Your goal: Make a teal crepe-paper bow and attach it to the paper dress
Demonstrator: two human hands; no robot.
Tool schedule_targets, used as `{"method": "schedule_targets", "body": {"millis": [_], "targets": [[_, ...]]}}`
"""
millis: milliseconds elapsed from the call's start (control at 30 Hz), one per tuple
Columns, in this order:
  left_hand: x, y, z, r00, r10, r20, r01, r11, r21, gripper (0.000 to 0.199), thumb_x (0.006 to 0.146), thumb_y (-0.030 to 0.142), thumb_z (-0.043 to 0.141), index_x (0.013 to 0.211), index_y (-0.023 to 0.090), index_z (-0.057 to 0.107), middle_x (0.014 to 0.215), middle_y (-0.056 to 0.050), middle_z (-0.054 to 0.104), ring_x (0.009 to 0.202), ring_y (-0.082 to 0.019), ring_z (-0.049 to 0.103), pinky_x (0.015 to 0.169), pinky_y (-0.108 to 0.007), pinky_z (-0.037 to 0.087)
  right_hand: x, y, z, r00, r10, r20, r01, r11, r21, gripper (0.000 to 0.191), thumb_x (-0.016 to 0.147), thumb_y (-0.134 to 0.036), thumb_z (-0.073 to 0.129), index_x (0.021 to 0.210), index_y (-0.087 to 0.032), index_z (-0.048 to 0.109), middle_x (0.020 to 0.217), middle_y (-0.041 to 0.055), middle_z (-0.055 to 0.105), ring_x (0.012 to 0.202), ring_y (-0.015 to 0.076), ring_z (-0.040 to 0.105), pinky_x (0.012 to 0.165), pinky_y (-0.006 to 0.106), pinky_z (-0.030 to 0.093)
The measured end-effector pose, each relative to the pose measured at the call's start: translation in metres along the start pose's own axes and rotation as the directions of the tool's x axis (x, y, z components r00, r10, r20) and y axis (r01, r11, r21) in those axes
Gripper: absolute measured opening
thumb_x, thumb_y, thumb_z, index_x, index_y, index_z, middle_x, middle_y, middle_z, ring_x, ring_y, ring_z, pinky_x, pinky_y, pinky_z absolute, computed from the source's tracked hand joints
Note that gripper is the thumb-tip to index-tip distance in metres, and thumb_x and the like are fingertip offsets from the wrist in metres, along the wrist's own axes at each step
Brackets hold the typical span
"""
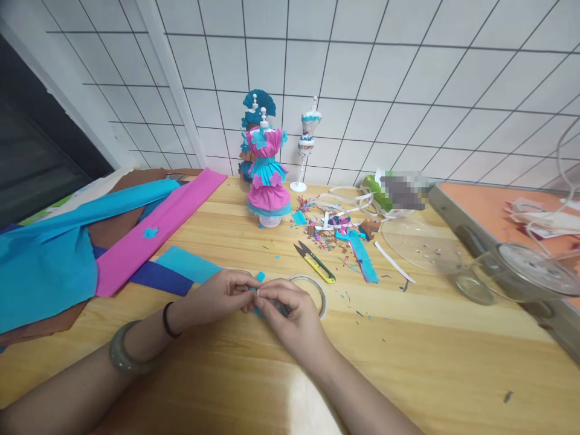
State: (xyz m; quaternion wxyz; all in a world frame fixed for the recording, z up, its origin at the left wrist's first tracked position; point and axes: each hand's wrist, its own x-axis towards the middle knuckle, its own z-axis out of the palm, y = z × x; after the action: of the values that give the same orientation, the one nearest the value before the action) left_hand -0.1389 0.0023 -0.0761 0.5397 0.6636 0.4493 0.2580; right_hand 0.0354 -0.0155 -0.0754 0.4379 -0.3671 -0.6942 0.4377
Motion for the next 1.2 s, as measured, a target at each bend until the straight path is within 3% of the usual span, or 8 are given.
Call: {"method": "schedule_targets", "body": {"millis": [167, 367, 500, 600, 800, 1033, 1200], "targets": [[0.000, -0.001, -0.004, 0.998, 0.012, -0.061, -0.018, 0.995, -0.102, 0.023, 0.080, 0.026, 0.051, 0.096, 0.012, 0.061, 0.075, -0.004, 0.064, 0.061, -0.009, 0.057, 0.060, -0.023, 0.047, -0.001, -0.001, 0.000, 0.978, 0.184, 0.099, -0.189, 0.981, 0.047, 0.018, 0.079, -0.032, 0.058, 0.082, -0.018, 0.069, 0.072, 0.0048, 0.067, 0.065, 0.0144, 0.059, 0.060, 0.026, 0.047], [0.000, 0.002, -0.007, 0.991, 0.035, -0.129, -0.064, 0.973, -0.224, 0.042, 0.079, 0.026, 0.055, 0.116, 0.017, 0.036, 0.067, 0.001, 0.059, 0.055, -0.010, 0.055, 0.053, -0.023, 0.045, -0.001, -0.001, 0.000, 0.973, 0.221, 0.065, -0.220, 0.975, -0.032, 0.023, 0.077, -0.036, 0.057, 0.076, -0.016, 0.069, 0.067, 0.0038, 0.064, 0.059, 0.0127, 0.054, 0.054, 0.023, 0.042], [0.000, 0.003, -0.006, 0.992, -0.008, -0.127, -0.011, 0.989, -0.145, 0.030, 0.076, 0.028, 0.058, 0.101, 0.015, 0.046, 0.067, -0.001, 0.062, 0.060, -0.011, 0.056, 0.055, -0.022, 0.045, -0.001, -0.002, 0.001, 0.969, 0.241, 0.054, -0.240, 0.970, -0.031, 0.026, 0.077, -0.038, 0.056, 0.077, -0.015, 0.068, 0.066, 0.0039, 0.064, 0.057, 0.0122, 0.052, 0.052, 0.023, 0.041], [0.000, 0.000, -0.005, 0.991, 0.028, -0.133, -0.036, 0.998, -0.056, 0.019, 0.075, 0.028, 0.058, 0.087, 0.013, 0.055, 0.077, -0.004, 0.065, 0.070, -0.012, 0.059, 0.059, -0.021, 0.045, -0.001, -0.001, 0.001, 0.970, 0.238, 0.056, -0.235, 0.970, -0.059, 0.025, 0.076, -0.037, 0.056, 0.077, -0.014, 0.067, 0.064, 0.0036, 0.062, 0.054, 0.0114, 0.049, 0.050, 0.023, 0.040], [-0.002, 0.002, -0.009, 0.986, 0.087, -0.143, -0.063, 0.984, 0.165, 0.021, 0.078, 0.026, 0.054, 0.091, 0.015, 0.065, 0.084, -0.004, 0.067, 0.077, -0.015, 0.058, 0.067, -0.024, 0.045, -0.001, 0.000, 0.001, 0.971, 0.229, 0.066, -0.225, 0.972, -0.071, 0.023, 0.078, -0.035, 0.055, 0.077, -0.014, 0.066, 0.062, 0.0022, 0.058, 0.054, 0.0106, 0.045, 0.050, 0.022, 0.038], [-0.004, 0.009, -0.009, 0.959, 0.231, -0.161, -0.180, 0.943, 0.281, 0.020, 0.080, 0.026, 0.053, 0.091, 0.017, 0.068, 0.083, -0.004, 0.066, 0.075, -0.014, 0.057, 0.065, -0.023, 0.044, -0.001, 0.006, 0.001, 0.964, 0.262, 0.045, -0.259, 0.963, -0.067, 0.026, 0.078, -0.039, 0.055, 0.073, -0.016, 0.065, 0.053, -0.0021, 0.049, 0.049, 0.0094, 0.039, 0.046, 0.021, 0.033], [-0.004, 0.007, -0.007, 0.899, 0.405, -0.166, -0.306, 0.853, 0.423, 0.014, 0.080, 0.021, 0.055, 0.087, 0.017, 0.067, 0.081, -0.003, 0.067, 0.076, -0.013, 0.058, 0.069, -0.024, 0.044, -0.001, 0.005, 0.001, 0.959, 0.279, 0.039, -0.278, 0.960, -0.040, 0.028, 0.078, -0.041, 0.055, 0.071, -0.016, 0.065, 0.054, -0.0019, 0.048, 0.050, 0.0095, 0.039, 0.046, 0.021, 0.033]]}}
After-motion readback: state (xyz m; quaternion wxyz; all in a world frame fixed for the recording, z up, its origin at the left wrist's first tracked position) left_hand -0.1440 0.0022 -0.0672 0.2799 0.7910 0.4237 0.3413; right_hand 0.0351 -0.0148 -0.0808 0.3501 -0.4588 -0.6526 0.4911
